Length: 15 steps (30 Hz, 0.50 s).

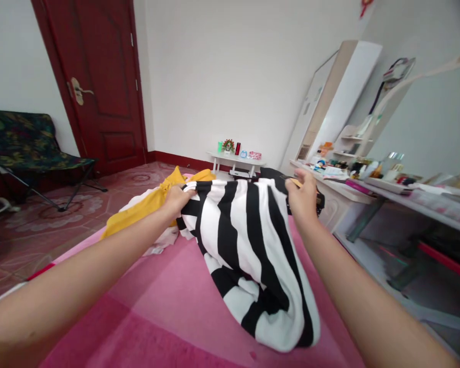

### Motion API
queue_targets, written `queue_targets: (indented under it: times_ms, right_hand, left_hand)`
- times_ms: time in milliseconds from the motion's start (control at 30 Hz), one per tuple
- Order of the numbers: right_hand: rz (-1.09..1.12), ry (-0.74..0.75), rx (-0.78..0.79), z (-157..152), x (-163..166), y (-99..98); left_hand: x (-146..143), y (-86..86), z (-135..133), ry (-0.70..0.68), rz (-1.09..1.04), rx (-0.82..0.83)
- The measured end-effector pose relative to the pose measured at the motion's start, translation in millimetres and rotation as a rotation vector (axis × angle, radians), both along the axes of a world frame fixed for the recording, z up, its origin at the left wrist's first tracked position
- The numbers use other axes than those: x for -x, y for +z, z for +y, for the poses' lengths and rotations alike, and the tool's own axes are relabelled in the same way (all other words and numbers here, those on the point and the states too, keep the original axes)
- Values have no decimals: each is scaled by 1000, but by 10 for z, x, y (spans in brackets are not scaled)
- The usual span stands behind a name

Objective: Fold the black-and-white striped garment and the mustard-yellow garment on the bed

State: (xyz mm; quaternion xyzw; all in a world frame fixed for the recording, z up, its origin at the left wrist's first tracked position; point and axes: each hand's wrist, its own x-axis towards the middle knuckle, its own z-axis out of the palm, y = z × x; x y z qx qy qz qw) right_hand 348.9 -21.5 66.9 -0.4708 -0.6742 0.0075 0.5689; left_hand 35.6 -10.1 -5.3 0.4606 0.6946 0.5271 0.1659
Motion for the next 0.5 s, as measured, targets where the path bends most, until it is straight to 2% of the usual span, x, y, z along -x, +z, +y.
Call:
queue_targets:
  times_ms: [67, 133, 200, 233, 300, 367, 433, 500]
  right_hand:
    - [-154, 214, 94, -420, 321, -164]
    - [-473, 487, 266, -918, 573, -421]
    - [-810, 585, 371, -1311, 733, -706]
    - [-923, 553, 374, -1426, 783, -841]
    - [-1058, 400, 332, -1475, 841, -1061]
    - [-1116, 248, 283, -1346, 842, -1165]
    - [-1176, 250, 254, -1163, 770, -1114]
    - [-1205, 355, 246, -1017, 594, -918]
  left_hand:
    - [93, -202, 56, -24, 56, 94]
    - [144, -358, 49, -46, 58, 125]
    - [158, -438, 16, -52, 54, 131]
    - [155, -448, -2, -56, 55, 133]
    - [138, -421, -32, -71, 57, 127]
    - [119, -347, -61, -86, 58, 113]
    - [110, -238, -102, -102, 81, 96]
    - [110, -98, -179, -119, 135, 68]
